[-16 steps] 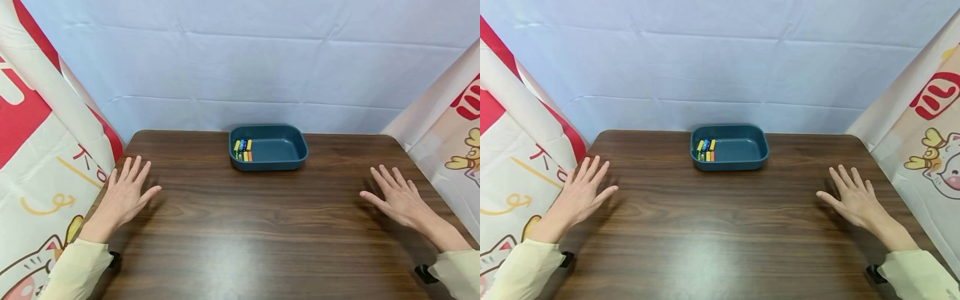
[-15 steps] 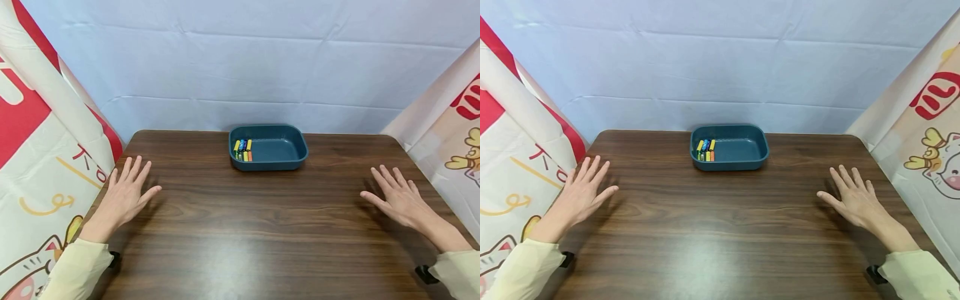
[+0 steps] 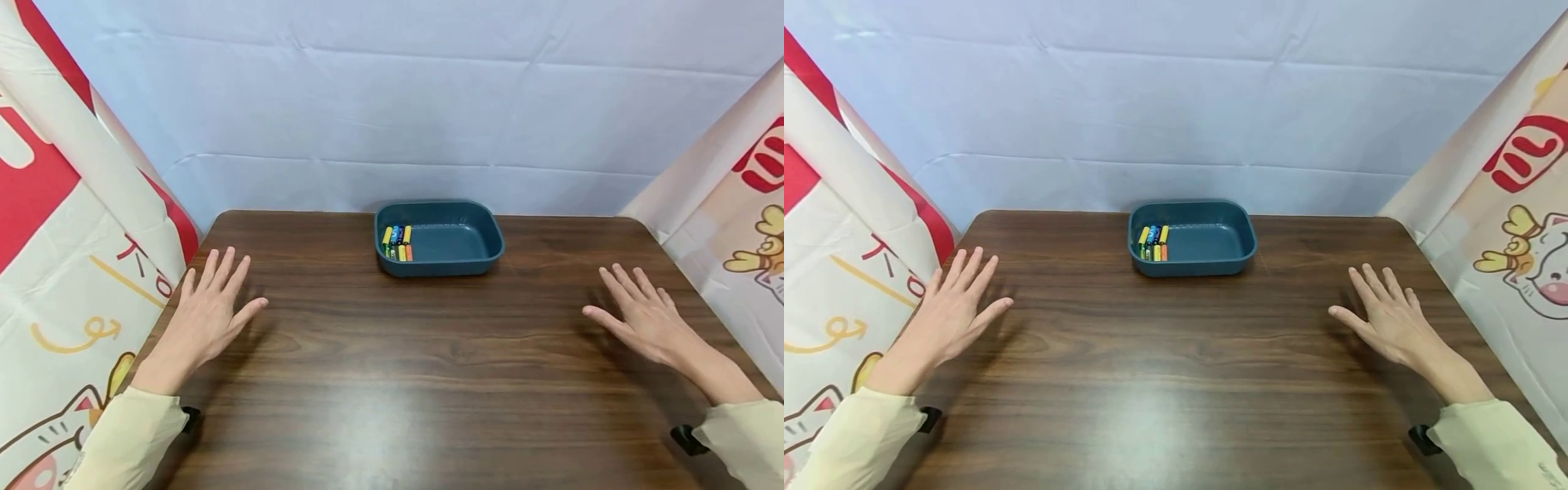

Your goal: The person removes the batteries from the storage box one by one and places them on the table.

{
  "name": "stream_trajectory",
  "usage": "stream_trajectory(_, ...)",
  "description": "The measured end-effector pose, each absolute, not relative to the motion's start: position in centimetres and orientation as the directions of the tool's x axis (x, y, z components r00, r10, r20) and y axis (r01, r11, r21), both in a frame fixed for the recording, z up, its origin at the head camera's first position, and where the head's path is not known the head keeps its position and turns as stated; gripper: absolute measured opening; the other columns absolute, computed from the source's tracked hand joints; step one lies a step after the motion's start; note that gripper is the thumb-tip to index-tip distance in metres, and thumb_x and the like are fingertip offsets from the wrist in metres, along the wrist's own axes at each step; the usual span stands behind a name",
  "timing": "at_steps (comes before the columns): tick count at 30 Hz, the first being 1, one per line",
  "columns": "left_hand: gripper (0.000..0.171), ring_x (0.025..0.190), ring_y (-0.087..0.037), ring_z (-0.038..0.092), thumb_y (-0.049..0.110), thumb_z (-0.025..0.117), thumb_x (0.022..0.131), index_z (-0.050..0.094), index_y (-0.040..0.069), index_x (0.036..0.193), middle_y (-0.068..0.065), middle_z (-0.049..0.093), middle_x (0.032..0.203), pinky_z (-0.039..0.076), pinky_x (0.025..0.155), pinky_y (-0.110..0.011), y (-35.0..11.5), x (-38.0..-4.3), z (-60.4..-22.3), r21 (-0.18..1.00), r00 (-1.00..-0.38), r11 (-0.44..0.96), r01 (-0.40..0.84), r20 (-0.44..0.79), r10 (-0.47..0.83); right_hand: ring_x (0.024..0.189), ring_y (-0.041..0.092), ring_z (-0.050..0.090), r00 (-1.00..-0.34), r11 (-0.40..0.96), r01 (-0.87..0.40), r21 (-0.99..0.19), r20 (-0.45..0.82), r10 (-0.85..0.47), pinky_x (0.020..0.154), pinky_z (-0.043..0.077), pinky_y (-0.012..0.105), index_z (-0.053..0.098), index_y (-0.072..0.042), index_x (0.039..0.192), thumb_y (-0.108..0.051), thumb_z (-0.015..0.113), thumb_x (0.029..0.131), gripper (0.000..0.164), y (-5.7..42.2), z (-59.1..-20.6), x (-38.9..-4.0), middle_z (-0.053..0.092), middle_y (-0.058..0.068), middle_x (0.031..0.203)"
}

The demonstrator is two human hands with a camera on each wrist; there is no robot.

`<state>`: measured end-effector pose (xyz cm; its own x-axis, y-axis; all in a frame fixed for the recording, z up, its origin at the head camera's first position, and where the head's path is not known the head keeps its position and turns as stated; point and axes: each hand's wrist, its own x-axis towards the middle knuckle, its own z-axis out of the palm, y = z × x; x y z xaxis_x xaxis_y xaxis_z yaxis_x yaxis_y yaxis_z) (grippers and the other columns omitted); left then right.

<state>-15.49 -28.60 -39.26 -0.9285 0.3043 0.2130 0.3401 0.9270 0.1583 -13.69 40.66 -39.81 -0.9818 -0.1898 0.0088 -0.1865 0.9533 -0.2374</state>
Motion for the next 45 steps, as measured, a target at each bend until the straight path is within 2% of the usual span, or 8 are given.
stream_trajectory(16, 0.083, 0.157, -0.041, 0.004, 0.053, 0.054, 0.105, 0.026, 0.002, 0.163, -0.021, 0.012, 0.171, 0.011, 0.117, -0.071, -26.7, -15.8, -38.7, 0.186, -0.920, 0.914, 0.360, 0.234, 0.315, 0.154, 0.048, -0.009, -0.967, 0.924, -0.254, -0.287, 0.045, -0.251, 0.111, 0.004, 0.080, 0.005, -0.004, 0.166, -0.044, 0.055, 0.107, 0.087, 38.5, -39.3, -15.0, 0.002, 0.028, 0.169)
stream_trajectory(21, 0.082, 0.157, -0.039, 0.004, 0.052, 0.053, 0.106, 0.023, 0.002, 0.164, -0.020, 0.011, 0.171, 0.011, 0.118, -0.070, -25.8, -16.3, -38.4, 0.211, -0.915, 0.902, 0.377, 0.239, 0.326, 0.155, 0.046, -0.006, -0.957, 0.895, -0.290, -0.339, 0.096, -0.274, 0.116, 0.005, 0.074, 0.008, 0.000, 0.165, -0.039, 0.058, 0.107, 0.086, 37.8, -39.0, -15.4, 0.004, 0.028, 0.169)
stream_trajectory(29, 0.083, 0.159, -0.031, 0.003, 0.052, 0.052, 0.106, 0.019, 0.002, 0.164, -0.014, 0.008, 0.172, 0.013, 0.121, -0.064, -23.6, -17.8, -38.1, 0.305, -0.913, 0.866, 0.396, 0.230, 0.337, 0.155, 0.046, 0.009, -0.937, 0.849, -0.349, -0.397, 0.165, -0.308, 0.122, 0.010, 0.063, 0.012, 0.002, 0.164, -0.035, 0.063, 0.105, 0.086, 35.9, -38.6, -16.5, 0.012, 0.029, 0.168)
stream_trajectory(34, 0.081, 0.158, -0.032, 0.006, 0.050, 0.051, 0.108, 0.019, 0.002, 0.164, -0.012, 0.008, 0.173, 0.017, 0.121, -0.063, -22.0, -18.6, -38.0, 0.376, -0.904, 0.824, 0.423, 0.239, 0.355, 0.154, 0.047, 0.013, -0.943, 0.830, -0.333, -0.447, 0.149, -0.298, 0.120, 0.015, 0.066, 0.011, -0.003, 0.166, -0.036, 0.063, 0.105, 0.087, 34.4, -38.2, -17.4, 0.012, 0.026, 0.169)
stream_trajectory(40, 0.082, 0.158, -0.029, 0.009, 0.052, 0.050, 0.107, 0.014, 0.009, 0.166, -0.005, 0.005, 0.173, 0.019, 0.120, -0.064, -19.9, -19.5, -38.2, 0.461, -0.908, 0.782, 0.419, 0.221, 0.356, 0.151, 0.049, 0.021, -0.932, 0.801, -0.362, -0.476, 0.203, -0.300, 0.116, 0.022, 0.068, 0.019, 0.000, 0.164, -0.035, 0.063, 0.105, 0.081, 32.7, -38.3, -19.0, 0.021, 0.029, 0.166)
stream_trajectory(45, 0.082, 0.157, -0.029, 0.015, 0.058, 0.047, 0.106, 0.010, 0.018, 0.167, 0.003, 0.003, 0.173, 0.021, 0.121, -0.061, -18.2, -20.4, -38.2, 0.522, -0.918, 0.755, 0.396, 0.191, 0.349, 0.131, 0.054, 0.048, -0.925, 0.789, -0.374, -0.488, 0.263, -0.275, 0.103, 0.040, 0.068, 0.029, 0.000, 0.162, -0.030, 0.065, 0.105, 0.074, 31.6, -38.6, -20.2, 0.030, 0.032, 0.161)
